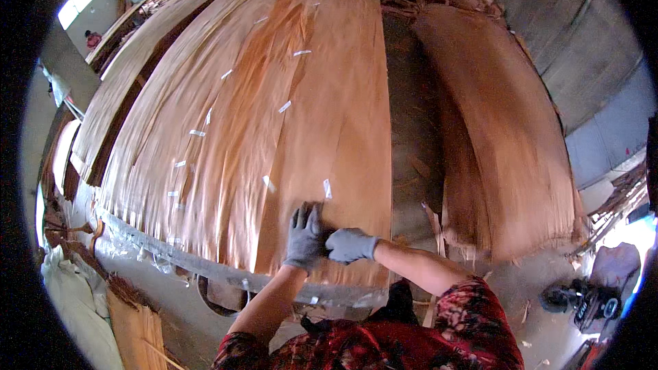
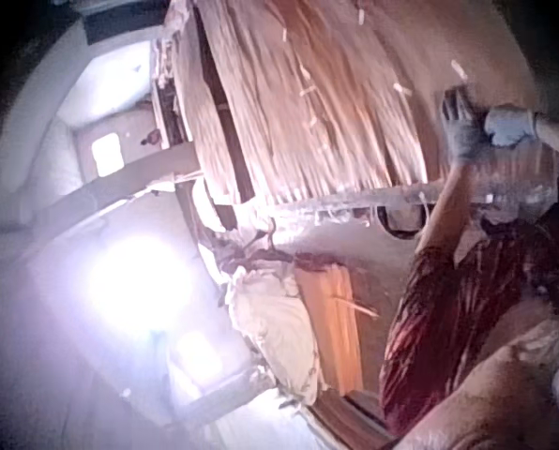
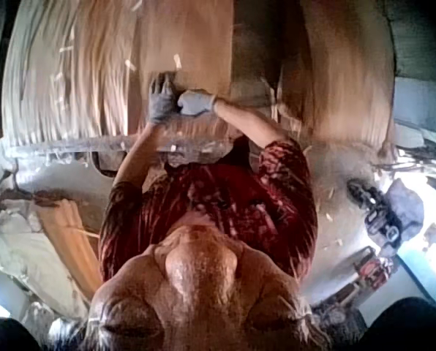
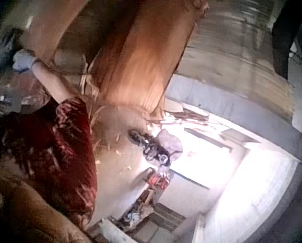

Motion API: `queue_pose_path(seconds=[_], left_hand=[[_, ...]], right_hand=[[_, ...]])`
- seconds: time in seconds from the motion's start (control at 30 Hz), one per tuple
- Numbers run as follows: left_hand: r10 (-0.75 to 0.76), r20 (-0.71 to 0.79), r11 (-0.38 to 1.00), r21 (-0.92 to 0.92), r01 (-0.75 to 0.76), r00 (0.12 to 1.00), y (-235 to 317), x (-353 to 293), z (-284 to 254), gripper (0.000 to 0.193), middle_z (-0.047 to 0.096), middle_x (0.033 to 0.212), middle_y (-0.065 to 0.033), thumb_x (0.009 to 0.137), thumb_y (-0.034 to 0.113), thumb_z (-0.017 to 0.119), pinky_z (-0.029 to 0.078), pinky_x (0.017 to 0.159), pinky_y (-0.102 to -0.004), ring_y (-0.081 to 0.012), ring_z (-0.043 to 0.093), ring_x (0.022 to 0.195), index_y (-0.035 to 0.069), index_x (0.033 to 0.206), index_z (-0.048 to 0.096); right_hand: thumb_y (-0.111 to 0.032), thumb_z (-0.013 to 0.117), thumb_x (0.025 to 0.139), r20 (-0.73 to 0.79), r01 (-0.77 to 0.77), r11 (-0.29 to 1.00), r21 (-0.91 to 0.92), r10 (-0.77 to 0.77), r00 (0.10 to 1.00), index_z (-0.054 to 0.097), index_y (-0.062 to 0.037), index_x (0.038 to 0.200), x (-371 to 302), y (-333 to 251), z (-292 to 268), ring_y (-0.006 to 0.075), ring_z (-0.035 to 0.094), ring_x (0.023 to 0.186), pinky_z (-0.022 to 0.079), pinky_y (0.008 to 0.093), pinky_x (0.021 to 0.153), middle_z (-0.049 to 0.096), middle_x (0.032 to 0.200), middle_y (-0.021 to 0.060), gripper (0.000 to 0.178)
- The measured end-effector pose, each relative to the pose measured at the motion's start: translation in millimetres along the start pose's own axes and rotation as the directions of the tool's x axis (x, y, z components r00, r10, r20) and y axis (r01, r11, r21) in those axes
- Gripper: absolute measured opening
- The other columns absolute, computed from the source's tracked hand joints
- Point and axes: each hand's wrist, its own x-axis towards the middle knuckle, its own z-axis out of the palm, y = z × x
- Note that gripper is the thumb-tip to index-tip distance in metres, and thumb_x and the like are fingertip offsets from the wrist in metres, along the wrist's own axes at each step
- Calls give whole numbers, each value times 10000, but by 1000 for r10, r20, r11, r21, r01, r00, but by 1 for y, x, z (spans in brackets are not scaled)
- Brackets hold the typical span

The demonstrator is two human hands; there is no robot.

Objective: The person uses a utility knife to cut strips of white tape and secures thin wooden veneer sheets onto a large curved wooden structure. They repeatedly lift, align, and tape the veneer layers, smoothing them down to ensure adhesion. The person also uses a metal bar to assist in positioning the veneer and handles a roll of tape throughout the process.

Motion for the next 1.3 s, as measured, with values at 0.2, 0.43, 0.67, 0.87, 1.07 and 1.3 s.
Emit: queue_pose_path(seconds=[0.2, 0.43, 0.67, 0.87, 1.07, 1.3], left_hand=[[-166, 42, 981, -95, 170, 985, 3, 2, -2, 690, 417, 1271, -233, 714, 267, 649, 270, 1038, -482, -404, 369, 1197, -34, 1268, 368], [-294, 130, 951, -57, 303, 947, 21, 17, -19, 546, 464, 1219, -213, 710, 153, 559, 277, 1034, -478, -413, 388, 1176, 7, 1221, 436], [-219, -28, 975, 37, 220, 975, 24, 26, -17, 466, 537, 1101, -196, 633, 101, 582, 350, 970, -481, -399, 463, 1100, 7, 1084, 512], [-217, 76, 975, 72, 212, 973, 30, 28, -27, 493, 556, 1061, -141, 594, 131, 595, 392, 917, -486, -367, 489, 1061, 27, 1070, 523], [-307, 335, 952, 87, 295, 891, 41, 85, -50, 446, 551, 1064, -113, 536, 176, 623, 391, 899, -506, -365, 483, 1055, 54, 961, 562], [-760, -24, 640, 148, 754, 649, 75, 276, 28, 634, 316, 1364, -262, 776, 285, 591, 193, 1060, -510, -449, 214, 1290, -27, 1289, 389]], right_hand=[[-253, 549, 769, 30, 118, 949, 291, -132, 991, 636, -34, 746, 3, 63, -22, 247, 595, 593, 466, 393, 566, 613, 636, 127, 237], [-175, 527, 879, 51, -39, 216, 976, -48, 998, 541, -90, 737, -95, 123, -2, 59, 451, 516, 385, 216, 478, 497, 612, -49, 167], [-50, 453, 842, -216, 144, 488, 861, 95, 972, 573, -41, 805, -155, 237, -68, 56, 478, 672, 415, 219, 602, 529, 705, -17, 126], [-152, 543, 876, -96, -76, 458, 886, 341, 935, 627, -34, 945, -142, 324, -171, 65, 536, 592, 442, 209, 521, 601, 721, 5, 161], [-275, 553, 896, -45, -240, 453, 858, 533, 845, 628, -41, 915, -151, 462, -204, 80, 512, 499, 408, 214, 444, 600, 657, 23, 246], [-287, 546, 900, 64, -305, 221, 926, 707, 704, 616, -62, 823, -160, 594, -273, 100, 531, 473, 402, 227, 408, 592, 618, 34, 248]])
